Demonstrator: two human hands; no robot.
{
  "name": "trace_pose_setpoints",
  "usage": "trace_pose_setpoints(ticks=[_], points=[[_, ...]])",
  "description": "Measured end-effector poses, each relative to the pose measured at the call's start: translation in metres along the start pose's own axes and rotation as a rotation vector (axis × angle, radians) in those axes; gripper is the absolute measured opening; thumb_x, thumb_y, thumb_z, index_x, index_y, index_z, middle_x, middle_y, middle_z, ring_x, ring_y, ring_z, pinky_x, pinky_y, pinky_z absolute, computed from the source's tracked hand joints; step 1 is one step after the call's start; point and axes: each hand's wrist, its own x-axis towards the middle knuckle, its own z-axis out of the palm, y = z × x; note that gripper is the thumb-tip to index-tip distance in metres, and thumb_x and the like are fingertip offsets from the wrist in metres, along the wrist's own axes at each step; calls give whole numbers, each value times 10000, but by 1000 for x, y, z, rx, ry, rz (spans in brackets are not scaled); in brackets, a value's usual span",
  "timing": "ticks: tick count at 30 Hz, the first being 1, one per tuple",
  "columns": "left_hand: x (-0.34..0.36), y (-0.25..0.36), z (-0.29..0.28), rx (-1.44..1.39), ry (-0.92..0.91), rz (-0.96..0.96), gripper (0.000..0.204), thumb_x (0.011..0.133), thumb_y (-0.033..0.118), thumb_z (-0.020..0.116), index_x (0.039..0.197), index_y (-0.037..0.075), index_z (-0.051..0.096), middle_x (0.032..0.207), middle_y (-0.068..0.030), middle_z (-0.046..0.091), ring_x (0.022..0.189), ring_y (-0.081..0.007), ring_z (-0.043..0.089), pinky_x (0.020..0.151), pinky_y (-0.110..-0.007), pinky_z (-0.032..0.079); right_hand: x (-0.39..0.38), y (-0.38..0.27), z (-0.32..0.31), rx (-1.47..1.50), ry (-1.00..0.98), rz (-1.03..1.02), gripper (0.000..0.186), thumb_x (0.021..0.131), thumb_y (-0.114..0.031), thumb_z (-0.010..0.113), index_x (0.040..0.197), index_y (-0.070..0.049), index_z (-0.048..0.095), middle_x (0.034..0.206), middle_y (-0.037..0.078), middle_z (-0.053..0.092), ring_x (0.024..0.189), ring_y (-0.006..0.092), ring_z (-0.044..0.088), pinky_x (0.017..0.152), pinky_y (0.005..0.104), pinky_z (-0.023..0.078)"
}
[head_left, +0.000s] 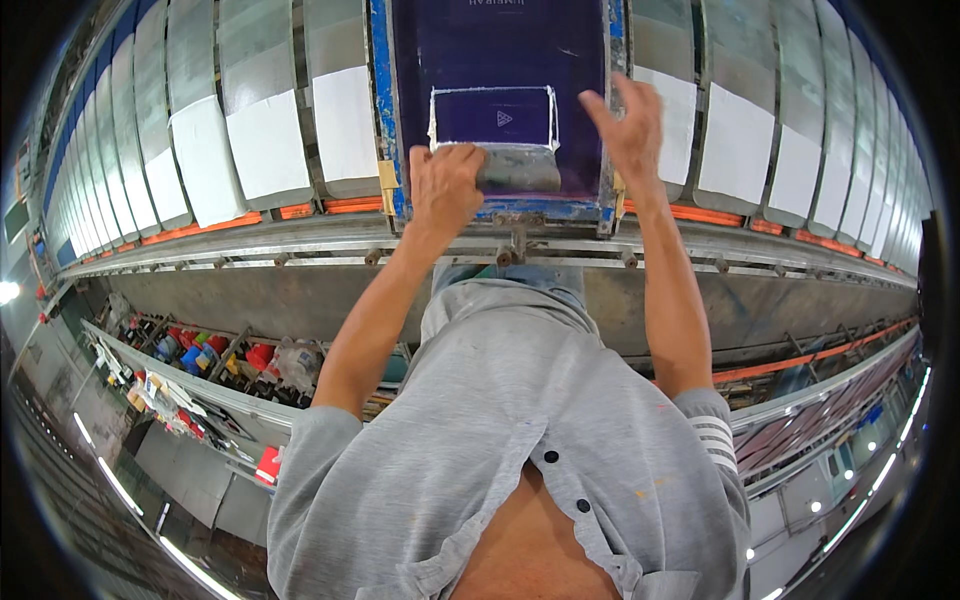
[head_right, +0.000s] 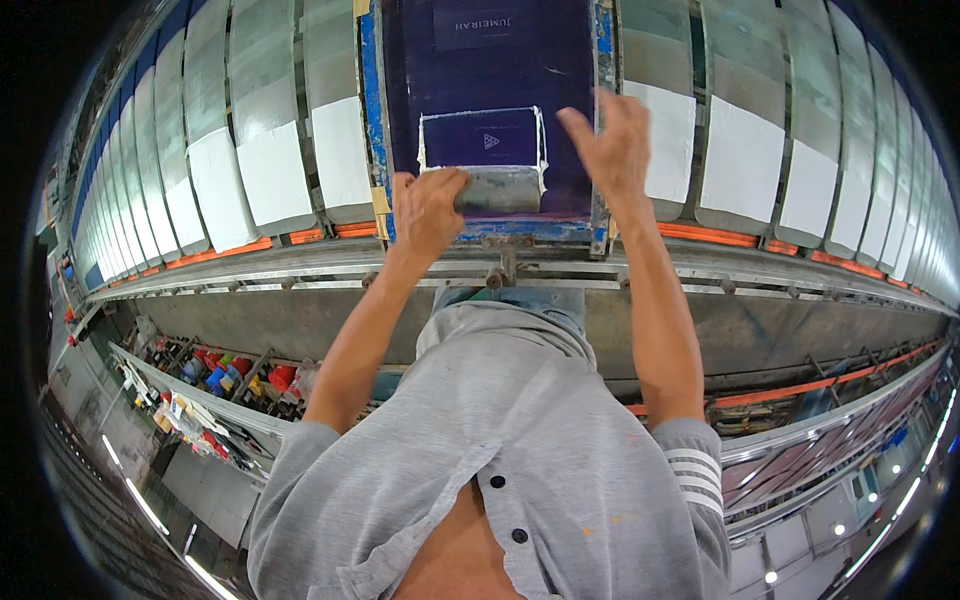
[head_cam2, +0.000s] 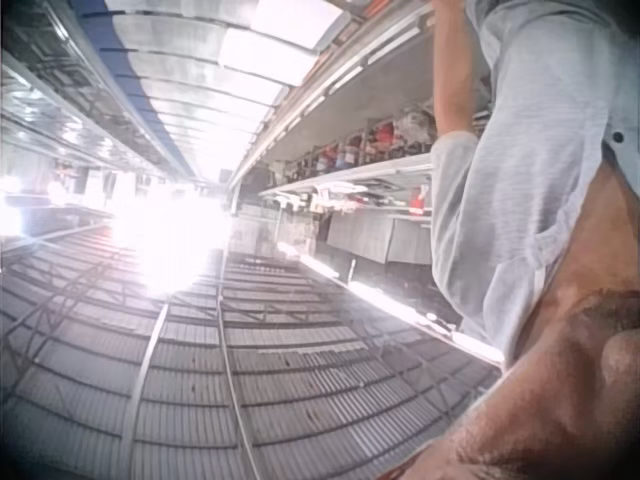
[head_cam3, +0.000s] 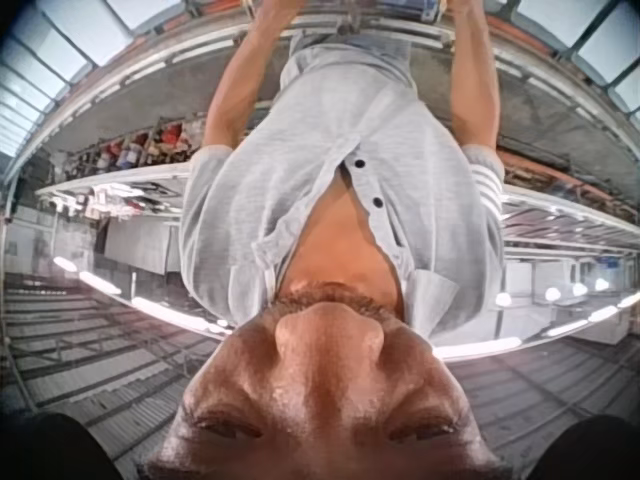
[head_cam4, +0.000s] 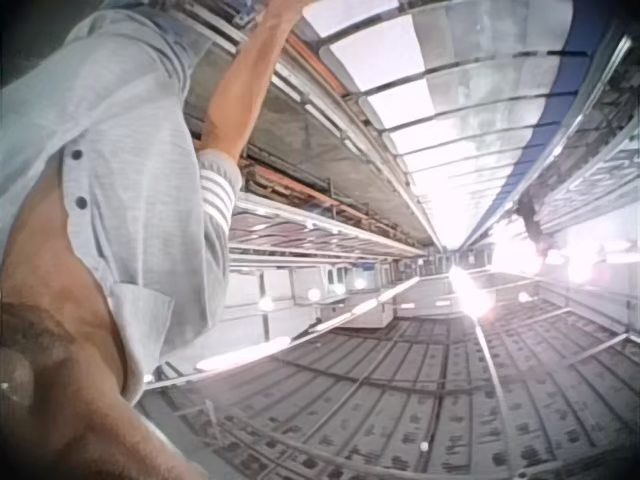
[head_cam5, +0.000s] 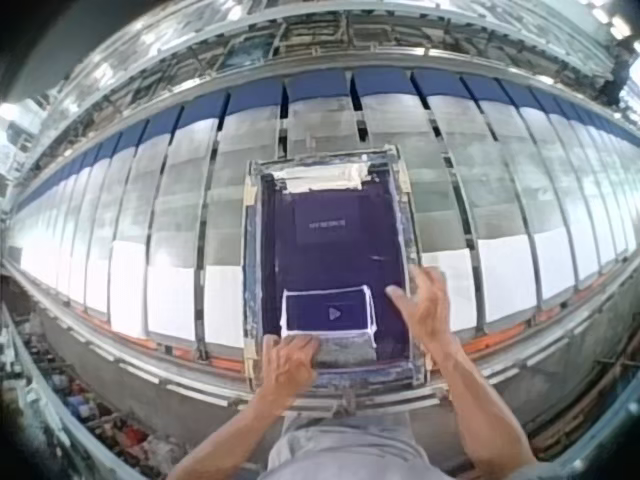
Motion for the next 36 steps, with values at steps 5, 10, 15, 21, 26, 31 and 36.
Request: trace_pose_setpoints(ticks=[5, 10, 15, 21, 26, 31, 36], points=[[15, -2, -15, -66, -223, -94, 290, 669, 103, 686, 920, 122, 830, 832, -114, 758, 769, -297, 697, 805, -429, 395, -2, 50, 28, -316, -19, 189, 657, 829, -382, 824, 1287, 37, 609, 1211, 216, 554, 1199, 409, 515, 995, 480, 480], [91, -22, -25, 1, -163, -139, 362, 700, 73, 646, 994, 160, 838, 897, -118, 776, 800, -304, 715, 811, -426, 447, -1, 48, 29, -271, -4, 174, 528, 818, -288, 793, 1198, 35, 619, 1191, 215, 561, 1177, 410, 526, 986, 500, 484], [82, -12, -28, 16, -60, -124, 377, 737, 6, 628, 1026, 146, 824, 972, -87, 787, 928, -287, 718, 841, -418, 416, 3, 43, 23, -245, 32, 124, 459, 800, -255, 789, 1125, 35, 640, 1137, 208, 590, 1129, 405, 557, 963, 496, 488], [-28, 7, 13, 3, 137, -11, 561, 659, -41, 676, 1199, 104, 708, 1210, -45, 719, 1146, -205, 659, 876, -429, 369, 3, 47, 28, -187, 166, 79, 427, 769, -256, 786, 1079, 14, 671, 1087, 205, 606, 1110, 400, 566, 949, 504, 477], [-45, -6, -5, -60, 126, 10, 571, 654, -50, 676, 1210, 80, 684, 1254, -45, 691, 1183, -206, 636, 886, -432, 361, 6, 25, 22, -203, 175, 93, 397, 767, -251, 774, 1069, -6, 694, 1070, 193, 610, 1103, 387, 569, 953, 504, 472], [-54, -76, -46, -36, 133, -23, 455, 693, -59, 656, 1111, 105, 733, 1102, -16, 752, 1072, -179, 686, 859, -413, 333, 0, -26, 94, -84, 180, 93, 517, 749, -266, 805, 1139, 44, 666, 1083, 211, 611, 1096, 413, 568, 973, 506, 465], [-73, -144, -72, -5, 65, -22, 437, 685, -47, 676, 1097, 85, 735, 1117, -34, 750, 1060, -200, 686, 866, -429, 338, -14, -82, 147, -23, 226, 88, 527, 767, -244, 805, 1162, 66, 644, 1114, 228, 591, 1130, 411, 543, 974, 505, 461]])
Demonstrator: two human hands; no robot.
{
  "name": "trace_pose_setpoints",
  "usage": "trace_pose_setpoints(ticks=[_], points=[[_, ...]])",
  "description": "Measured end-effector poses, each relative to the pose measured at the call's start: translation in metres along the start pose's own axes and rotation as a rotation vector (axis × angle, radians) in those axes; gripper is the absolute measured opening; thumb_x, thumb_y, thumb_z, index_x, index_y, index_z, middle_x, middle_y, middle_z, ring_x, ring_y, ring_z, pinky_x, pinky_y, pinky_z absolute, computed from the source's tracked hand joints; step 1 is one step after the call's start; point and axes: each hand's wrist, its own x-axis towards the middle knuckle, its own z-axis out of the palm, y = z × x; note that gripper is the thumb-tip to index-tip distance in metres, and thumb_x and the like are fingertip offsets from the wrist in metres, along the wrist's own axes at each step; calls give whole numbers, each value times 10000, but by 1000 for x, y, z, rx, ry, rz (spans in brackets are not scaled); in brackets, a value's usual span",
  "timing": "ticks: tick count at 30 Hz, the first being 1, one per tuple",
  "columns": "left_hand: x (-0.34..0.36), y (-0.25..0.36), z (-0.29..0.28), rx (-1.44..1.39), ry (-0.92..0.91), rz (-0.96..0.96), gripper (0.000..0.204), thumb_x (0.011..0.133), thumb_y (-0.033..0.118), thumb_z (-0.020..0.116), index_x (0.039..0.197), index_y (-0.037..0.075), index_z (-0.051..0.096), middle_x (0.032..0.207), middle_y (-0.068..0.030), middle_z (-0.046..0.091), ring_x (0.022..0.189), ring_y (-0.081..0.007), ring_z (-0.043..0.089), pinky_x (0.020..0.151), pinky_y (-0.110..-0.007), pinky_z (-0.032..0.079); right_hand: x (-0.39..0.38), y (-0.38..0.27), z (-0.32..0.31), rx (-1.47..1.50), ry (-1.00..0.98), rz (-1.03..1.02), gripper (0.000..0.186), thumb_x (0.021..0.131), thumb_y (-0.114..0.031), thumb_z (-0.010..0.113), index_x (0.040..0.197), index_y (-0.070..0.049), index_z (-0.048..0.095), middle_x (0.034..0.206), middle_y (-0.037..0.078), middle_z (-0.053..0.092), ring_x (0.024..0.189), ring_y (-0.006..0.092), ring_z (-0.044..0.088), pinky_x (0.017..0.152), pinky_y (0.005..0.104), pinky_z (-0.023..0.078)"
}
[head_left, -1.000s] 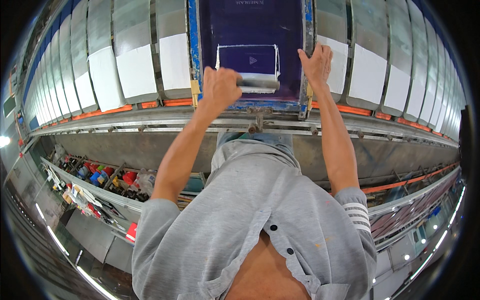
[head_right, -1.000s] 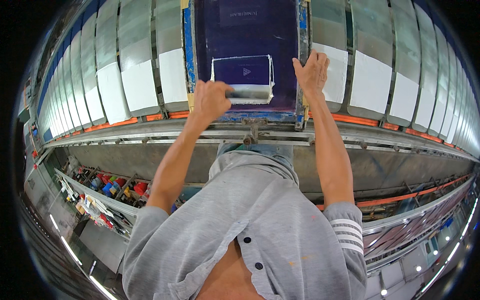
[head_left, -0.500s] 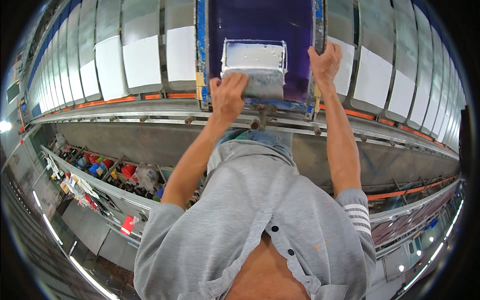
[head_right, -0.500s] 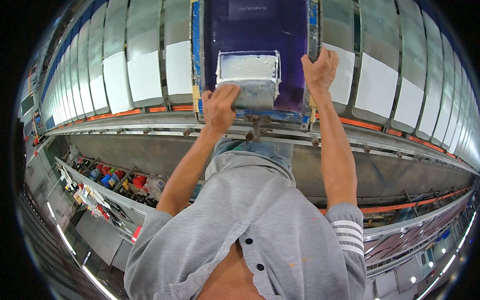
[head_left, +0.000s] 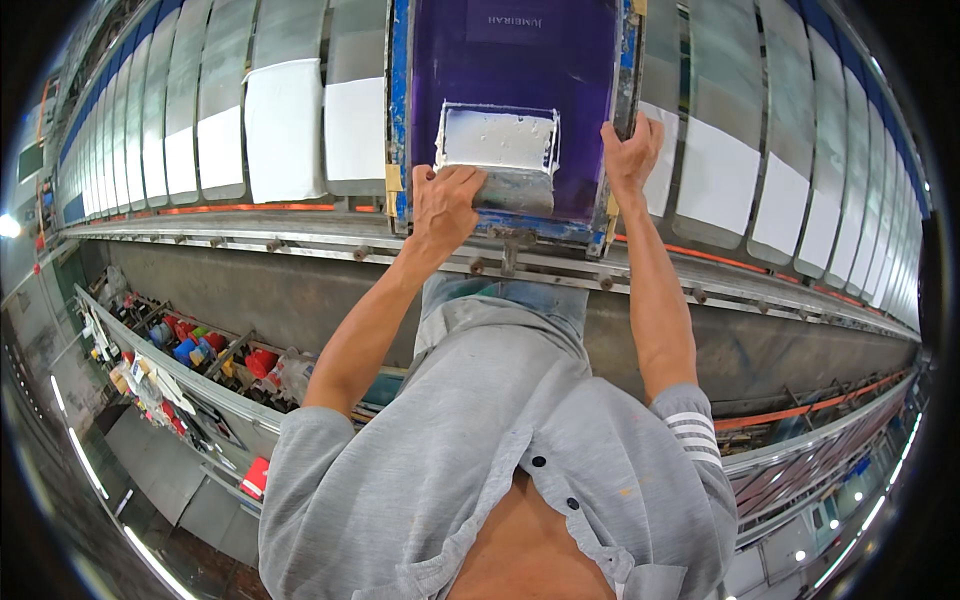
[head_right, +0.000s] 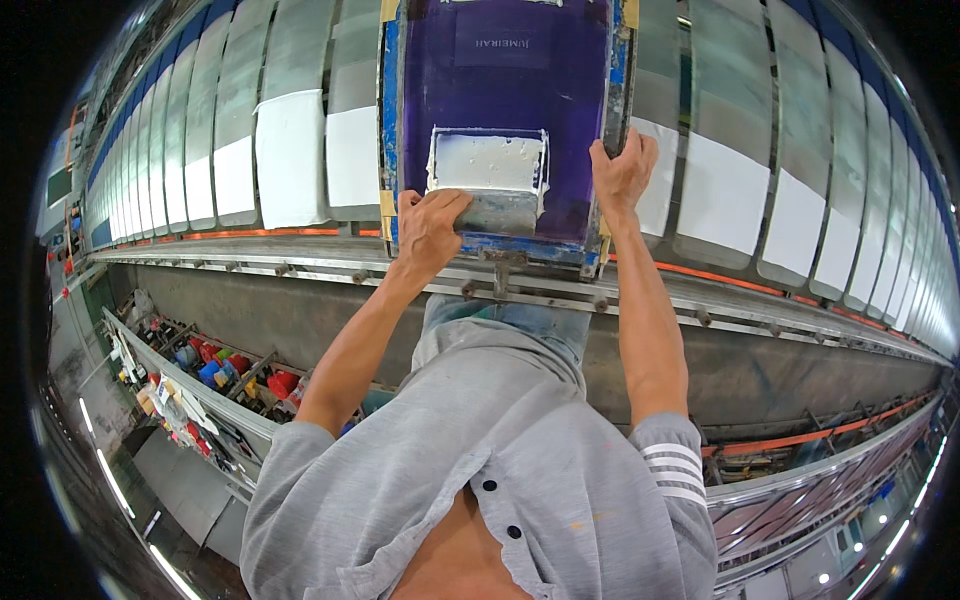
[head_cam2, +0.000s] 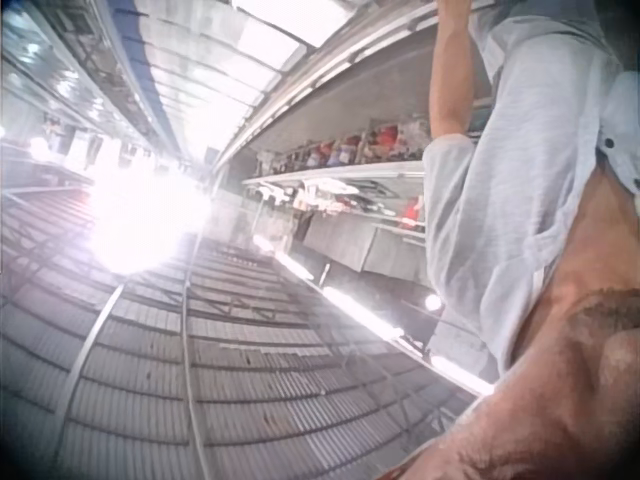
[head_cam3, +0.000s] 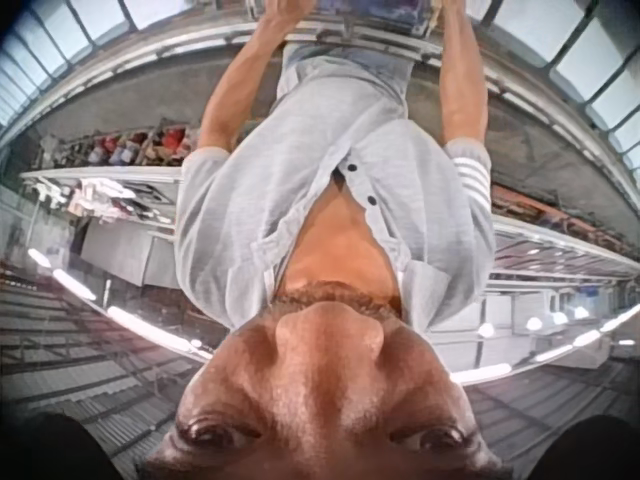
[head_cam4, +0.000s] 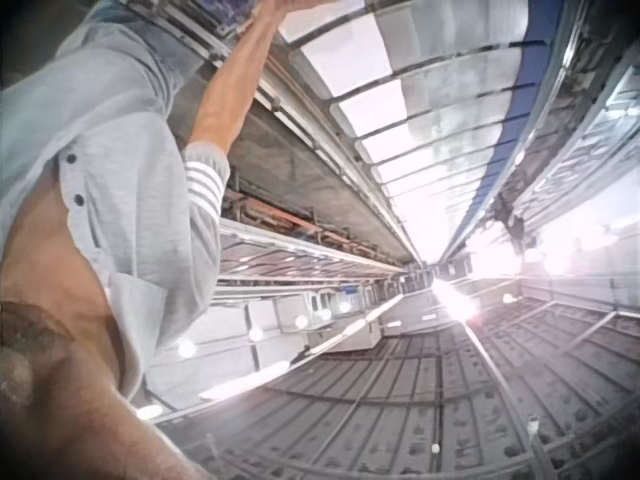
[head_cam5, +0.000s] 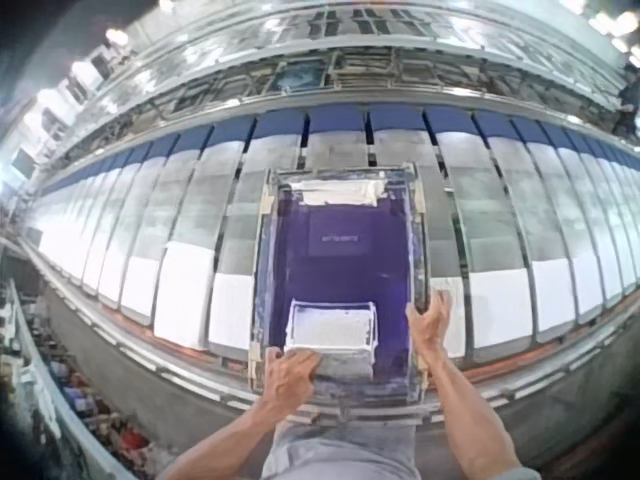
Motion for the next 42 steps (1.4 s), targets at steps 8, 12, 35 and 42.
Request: trace_pose_setpoints(ticks=[8, 12, 35, 42], points=[[0, -28, -10, -22, -35, -4, 385, 690, -33, 670, 1047, 82, 754, 1068, -51, 761, 998, -218, 698, 856, -431, 342, -12, -16, 18, -51, -49, 33, 541, 793, -261, 791, 1199, 61, 633, 1149, 214, 577, 1139, 401, 543, 970, 502, 464], [6, -35, -4, -35, -24, 15, 228, 705, -8, 655, 903, 81, 726, 895, -51, 717, 872, -241, 682, 814, -428, 340, -14, -15, 25, -111, -49, 12, 572, 806, -276, 784, 1242, 59, 626, 1176, 219, 573, 1160, 403, 534, 985, 502, 462], [85, -53, -16, 92, -158, -35, 301, 722, 81, 683, 970, 163, 834, 904, -79, 768, 873, -264, 718, 797, -437, 381, -13, -132, 10, 16, -515, -570, 54, 764, -56, 637, 817, -60, 648, 887, 83, 627, 960, 296, 624, 843, 449, 494], [-7, -33, -2, 51, -38, 20, 478, 678, -8, 690, 1137, 111, 751, 1089, -31, 750, 1011, -213, 695, 846, -447, 351, -107, -137, -22, -18, -408, -500, 289, 798, -37, 640, 1078, -37, 710, 1040, 80, 669, 1105, 276, 602, 918, 446, 477]])
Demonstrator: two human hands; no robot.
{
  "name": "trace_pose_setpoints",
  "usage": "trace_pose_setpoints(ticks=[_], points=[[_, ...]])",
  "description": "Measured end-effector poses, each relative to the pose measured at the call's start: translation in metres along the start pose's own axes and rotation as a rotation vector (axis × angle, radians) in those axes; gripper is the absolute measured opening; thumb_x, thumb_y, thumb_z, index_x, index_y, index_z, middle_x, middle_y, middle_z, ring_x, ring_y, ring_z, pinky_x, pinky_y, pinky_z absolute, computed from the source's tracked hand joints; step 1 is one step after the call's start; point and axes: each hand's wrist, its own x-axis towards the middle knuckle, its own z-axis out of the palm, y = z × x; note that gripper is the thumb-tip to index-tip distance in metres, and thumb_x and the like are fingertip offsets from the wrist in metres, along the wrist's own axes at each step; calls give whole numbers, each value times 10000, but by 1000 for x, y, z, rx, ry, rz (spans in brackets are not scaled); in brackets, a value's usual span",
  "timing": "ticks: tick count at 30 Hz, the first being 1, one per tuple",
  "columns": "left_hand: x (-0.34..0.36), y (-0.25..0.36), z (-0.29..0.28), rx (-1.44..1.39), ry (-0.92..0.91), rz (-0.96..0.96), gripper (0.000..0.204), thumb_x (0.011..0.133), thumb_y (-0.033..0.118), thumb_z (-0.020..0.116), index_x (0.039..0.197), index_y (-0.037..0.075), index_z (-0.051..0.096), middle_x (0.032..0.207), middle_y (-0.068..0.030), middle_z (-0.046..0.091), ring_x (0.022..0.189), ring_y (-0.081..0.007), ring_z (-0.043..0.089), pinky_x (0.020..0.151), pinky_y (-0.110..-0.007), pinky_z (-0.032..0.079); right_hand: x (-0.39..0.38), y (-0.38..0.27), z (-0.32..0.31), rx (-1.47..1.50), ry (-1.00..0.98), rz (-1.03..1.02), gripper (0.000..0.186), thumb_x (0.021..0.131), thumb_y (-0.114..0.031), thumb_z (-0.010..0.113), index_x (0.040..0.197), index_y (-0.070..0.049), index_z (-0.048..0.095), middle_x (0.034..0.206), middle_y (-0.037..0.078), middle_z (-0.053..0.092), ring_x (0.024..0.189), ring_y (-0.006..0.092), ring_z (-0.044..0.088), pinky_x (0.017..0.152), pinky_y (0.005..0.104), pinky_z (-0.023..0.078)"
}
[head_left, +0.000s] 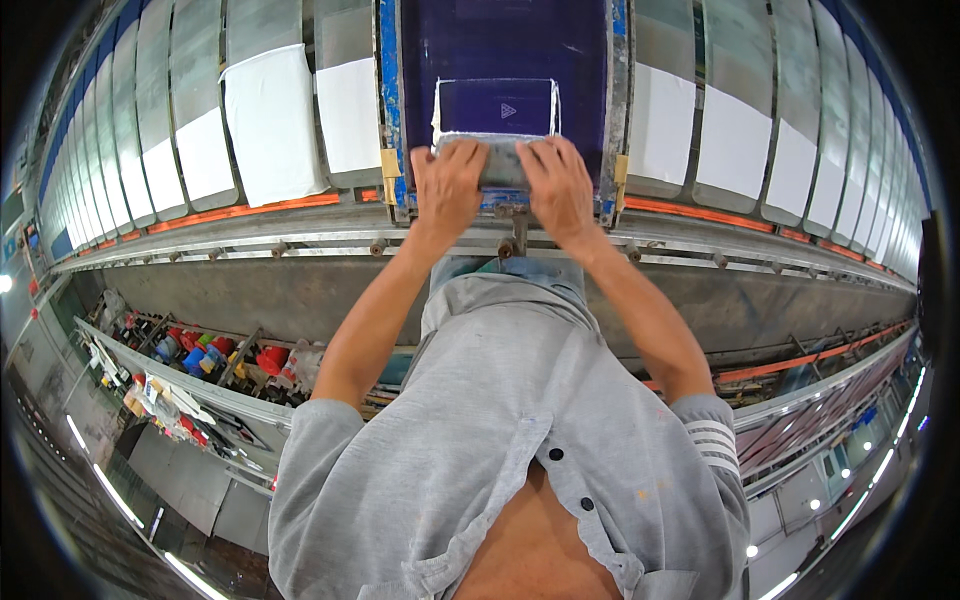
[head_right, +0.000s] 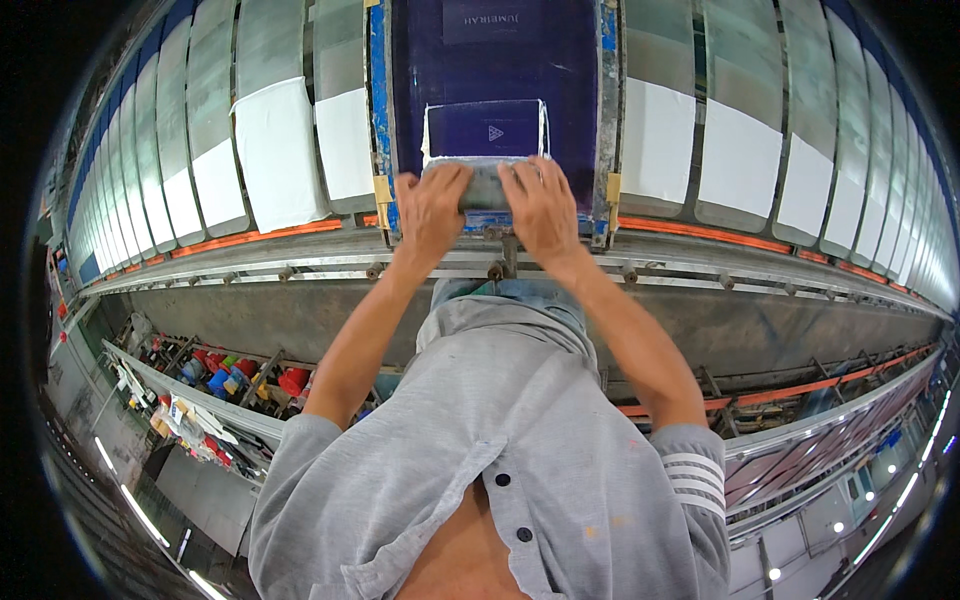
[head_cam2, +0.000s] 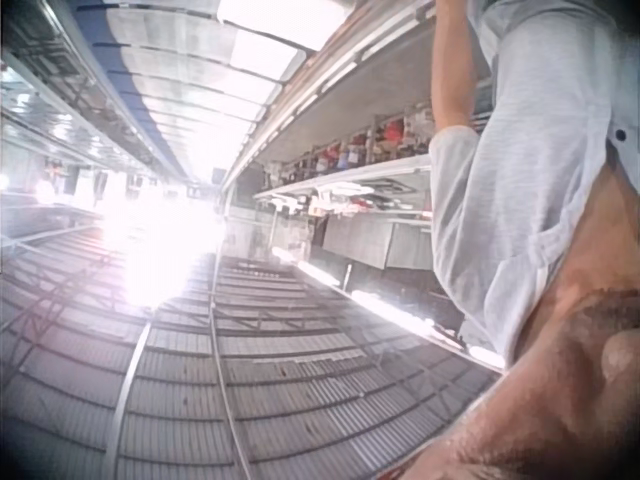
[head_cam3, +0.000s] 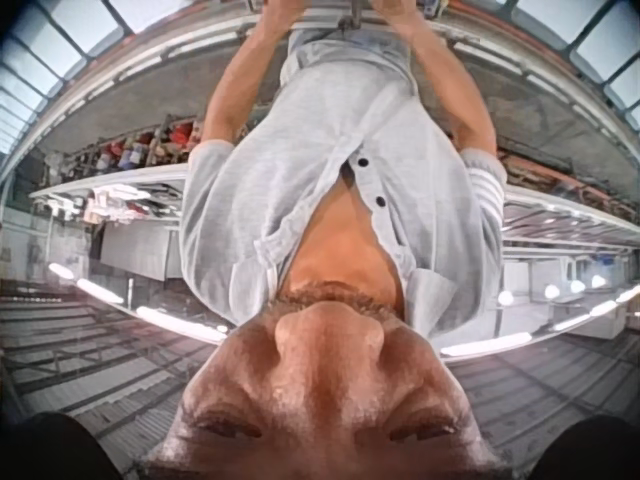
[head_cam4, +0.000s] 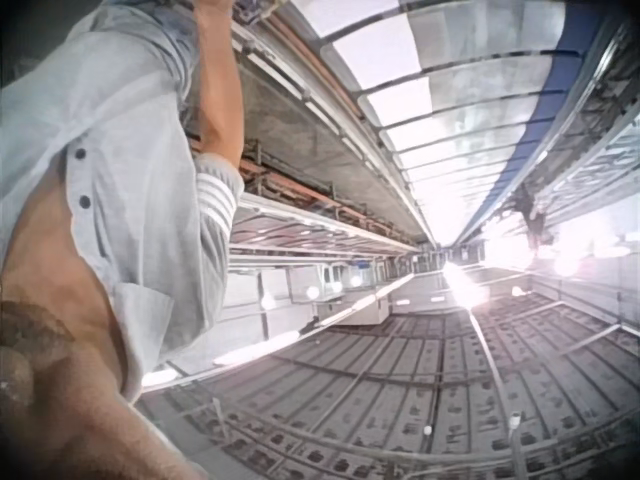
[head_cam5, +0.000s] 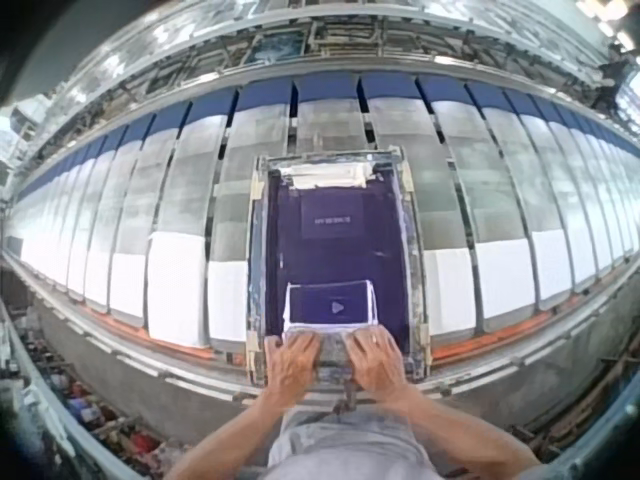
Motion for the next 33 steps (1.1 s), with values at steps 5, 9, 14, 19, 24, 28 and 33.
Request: trace_pose_setpoints(ticks=[5, 9, 14, 19, 24, 28, 33], points=[[-36, 6, 2, -44, -22, 24, 518, 634, -23, 720, 1138, 94, 727, 1105, -39, 748, 1049, -217, 690, 855, -459, 342, -33, -27, -12, 30, -124, 58, 323, 801, -48, 653, 1111, -80, 736, 1096, 55, 694, 1177, 240, 565, 942, 493, 431], [36, -3, -36, -41, -266, -55, 387, 653, 50, 740, 1026, 130, 802, 956, -61, 772, 902, -258, 720, 810, -439, 373, 37, 11, -31, 35, -254, 46, 293, 780, -101, 678, 1056, -121, 775, 1055, 32, 705, 1124, 250, 577, 904, 487, 432], [122, -32, -24, 10, -135, -24, 276, 725, 103, 693, 956, 164, 831, 875, -87, 763, 818, -307, 714, 764, -467, 434, 115, 69, -11, 58, -130, -50, 267, 715, -69, 712, 970, -117, 775, 888, 48, 689, 990, 298, 620, 781, 466, 510], [63, -15, -14, -26, -112, -58, 290, 708, 79, 685, 941, 170, 832, 899, -82, 767, 806, -299, 711, 794, -463, 394, 59, 43, -2, 195, -133, 47, 282, 731, -38, 687, 984, -123, 777, 934, 41, 699, 999, 308, 625, 803, 446, 536], [90, -24, -21, 11, -174, -59, 314, 722, 94, 689, 985, 184, 836, 859, -94, 766, 752, -322, 695, 744, -451, 407, 84, 57, -10, 145, -178, -5, 285, 740, -40, 682, 992, -126, 782, 922, 45, 690, 1008, 314, 622, 831, 444, 543], [127, -28, -27, 37, -174, -84, 286, 753, 104, 678, 980, 181, 835, 856, -97, 765, 772, -327, 697, 745, -455, 412, 114, 72, -5, 136, -115, -34, 263, 733, -31, 698, 978, -101, 765, 902, 62, 686, 982, 328, 625, 788, 450, 542], [47, -10, -8, 20, -91, -33, 305, 718, 75, 700, 994, 143, 812, 937, -47, 760, 847, -247, 702, 786, -423, 377, 37, 31, -6, 181, -182, 66, 298, 769, -115, 737, 1065, -93, 762, 983, 56, 677, 1078, 283, 610, 897, 462, 490]])
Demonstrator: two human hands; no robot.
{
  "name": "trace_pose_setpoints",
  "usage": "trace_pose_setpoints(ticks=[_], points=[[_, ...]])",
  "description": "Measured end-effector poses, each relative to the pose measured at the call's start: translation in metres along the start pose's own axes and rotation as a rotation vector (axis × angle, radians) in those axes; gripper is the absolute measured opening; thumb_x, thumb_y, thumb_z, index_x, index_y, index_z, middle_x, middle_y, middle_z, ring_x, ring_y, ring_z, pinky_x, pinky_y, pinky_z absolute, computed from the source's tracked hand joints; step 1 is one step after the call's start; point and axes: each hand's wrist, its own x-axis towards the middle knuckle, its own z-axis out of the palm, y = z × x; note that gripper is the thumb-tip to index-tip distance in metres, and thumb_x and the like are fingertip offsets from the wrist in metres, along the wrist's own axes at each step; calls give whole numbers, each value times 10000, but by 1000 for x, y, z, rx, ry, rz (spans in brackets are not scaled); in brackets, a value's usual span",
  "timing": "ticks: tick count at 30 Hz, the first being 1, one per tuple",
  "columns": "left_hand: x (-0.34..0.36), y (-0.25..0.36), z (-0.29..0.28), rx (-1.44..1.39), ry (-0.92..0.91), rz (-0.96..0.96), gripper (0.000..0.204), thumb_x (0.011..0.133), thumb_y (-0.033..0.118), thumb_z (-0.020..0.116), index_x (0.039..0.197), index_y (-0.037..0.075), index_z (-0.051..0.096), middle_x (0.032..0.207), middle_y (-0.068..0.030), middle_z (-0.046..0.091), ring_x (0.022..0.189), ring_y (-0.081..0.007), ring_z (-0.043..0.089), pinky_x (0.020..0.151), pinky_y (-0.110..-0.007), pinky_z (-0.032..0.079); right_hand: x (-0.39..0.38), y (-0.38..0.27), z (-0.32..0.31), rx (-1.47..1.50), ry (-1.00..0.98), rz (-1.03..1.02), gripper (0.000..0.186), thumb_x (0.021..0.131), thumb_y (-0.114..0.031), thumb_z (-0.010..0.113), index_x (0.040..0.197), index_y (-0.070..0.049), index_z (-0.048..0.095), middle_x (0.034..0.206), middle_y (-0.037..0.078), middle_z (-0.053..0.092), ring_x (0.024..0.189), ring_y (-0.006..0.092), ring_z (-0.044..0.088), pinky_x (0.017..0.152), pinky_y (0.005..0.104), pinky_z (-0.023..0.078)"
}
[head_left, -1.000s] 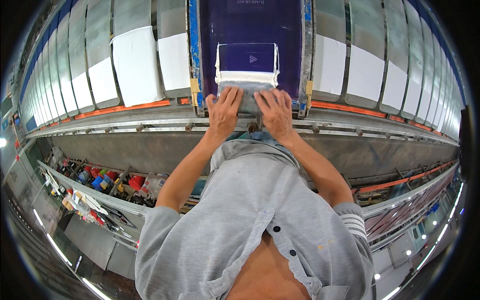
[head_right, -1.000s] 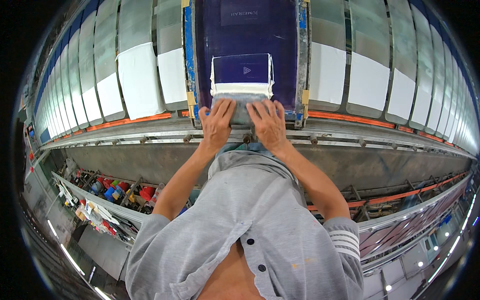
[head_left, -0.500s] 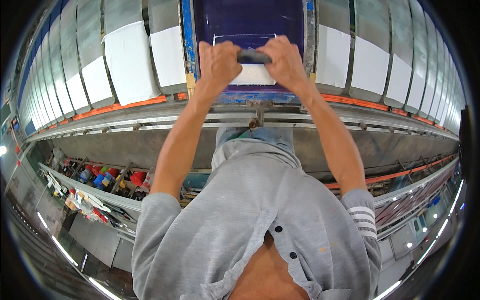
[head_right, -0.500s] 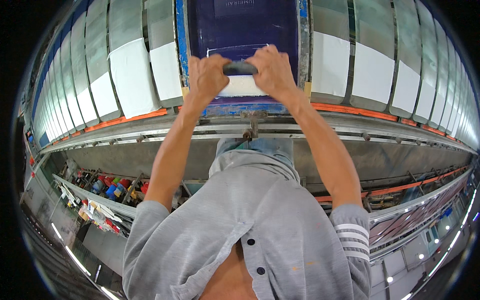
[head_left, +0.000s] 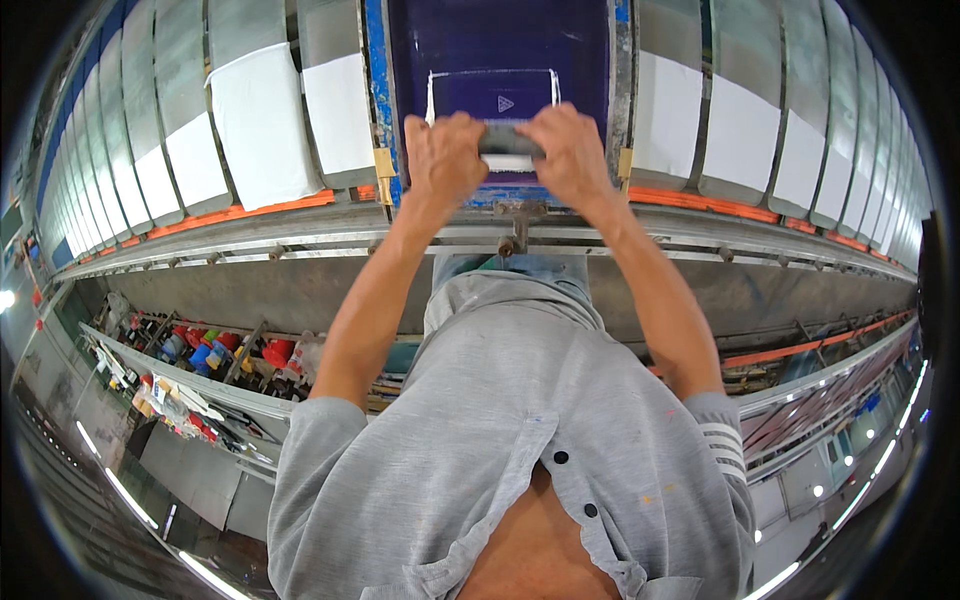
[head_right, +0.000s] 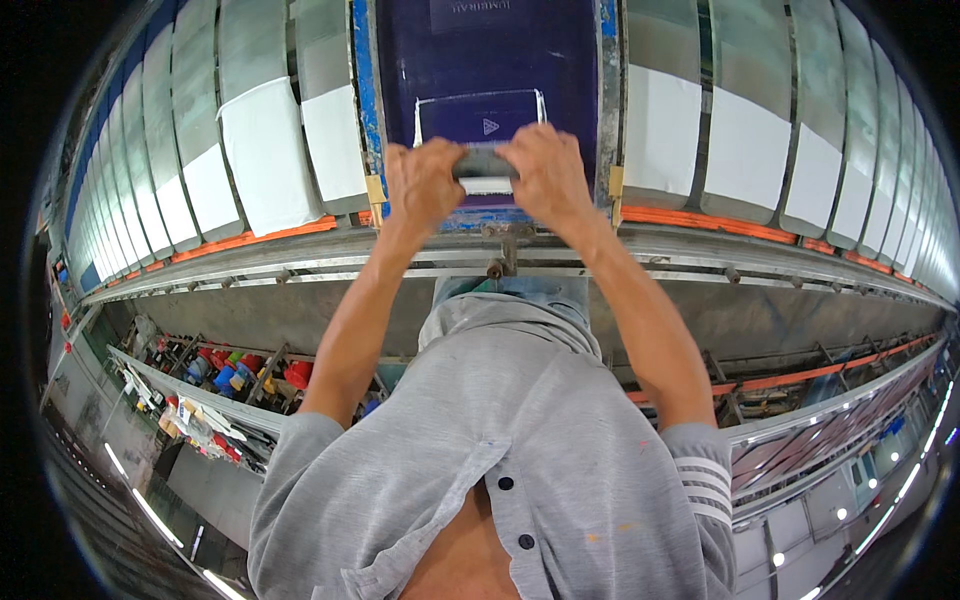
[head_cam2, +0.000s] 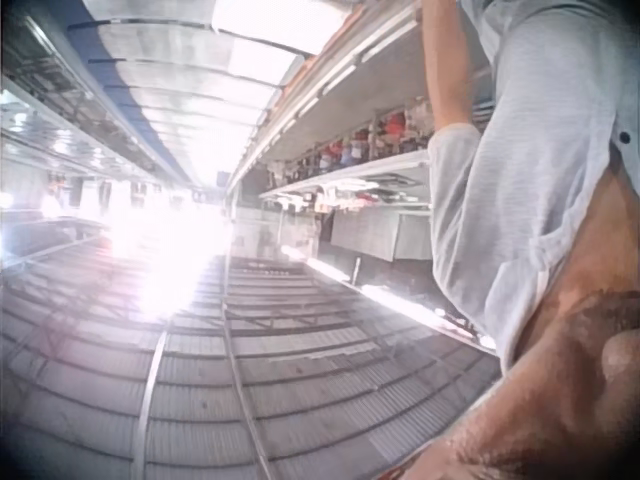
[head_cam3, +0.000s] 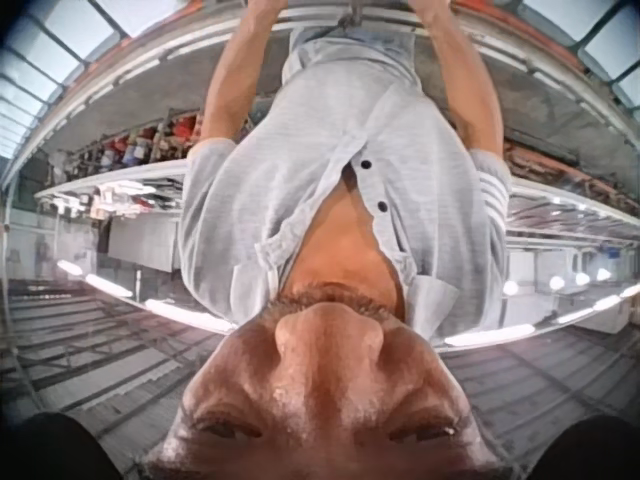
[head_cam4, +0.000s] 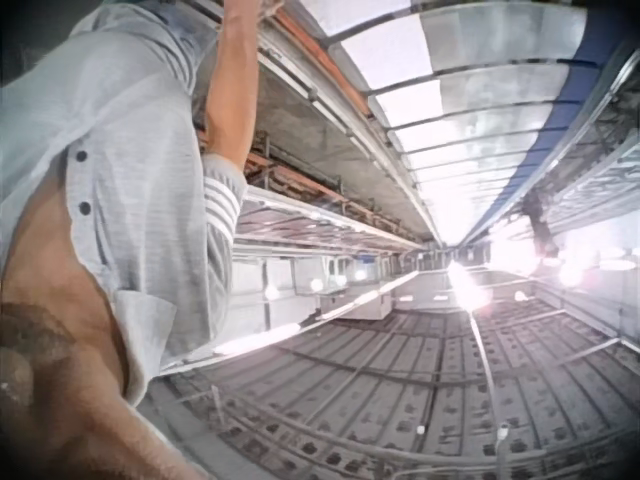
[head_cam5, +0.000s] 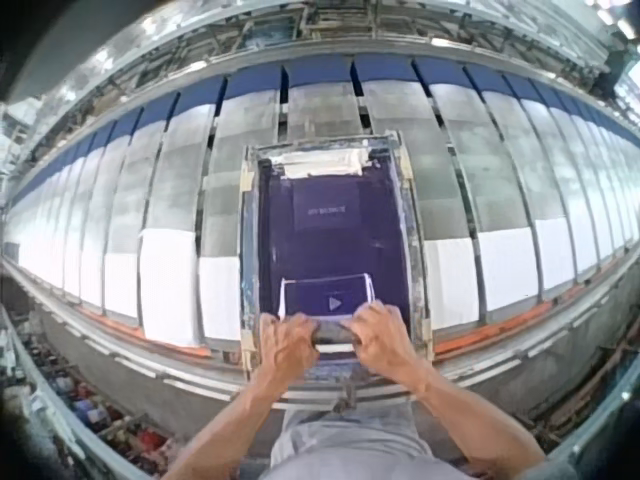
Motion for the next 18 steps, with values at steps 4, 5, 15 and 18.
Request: trace_pose_setpoints(ticks=[4, 5, 15, 18], points=[[-9, 3, -8, -53, -33, 7, 325, 693, 37, 699, 991, 124, 796, 958, -26, 759, 873, -217, 705, 800, -410, 362, -3, -3, -19, 167, -181, 50, 384, 844, -264, 791, 1161, -54, 747, 1057, 82, 666, 1137, 276, 596, 973, 480, 465], [-8, 2, -8, -64, -62, 4, 326, 687, 29, 698, 986, 118, 793, 965, -23, 761, 882, -213, 706, 804, -408, 359, 1, 6, -26, 199, -80, 93, 424, 854, -305, 795, 1175, -34, 738, 1077, 98, 659, 1148, 289, 589, 985, 484, 462], [14, -6, -16, -48, -246, -74, 316, 685, 71, 680, 962, 115, 827, 872, -106, 772, 793, -287, 715, 772, -434, 403, 16, 116, -15, -306, 316, 560, 633, 829, -347, 793, 1289, 43, 601, 1220, 218, 567, 1213, 398, 526, 999, 487, 480], [55, -23, -16, -43, -96, -95, 342, 708, 80, 661, 997, 133, 836, 866, -121, 774, 798, -307, 717, 745, -438, 407, 25, 106, -20, -273, 320, 594, 551, 803, -265, 768, 1235, 42, 616, 1194, 211, 570, 1186, 404, 529, 992, 499, 482]])
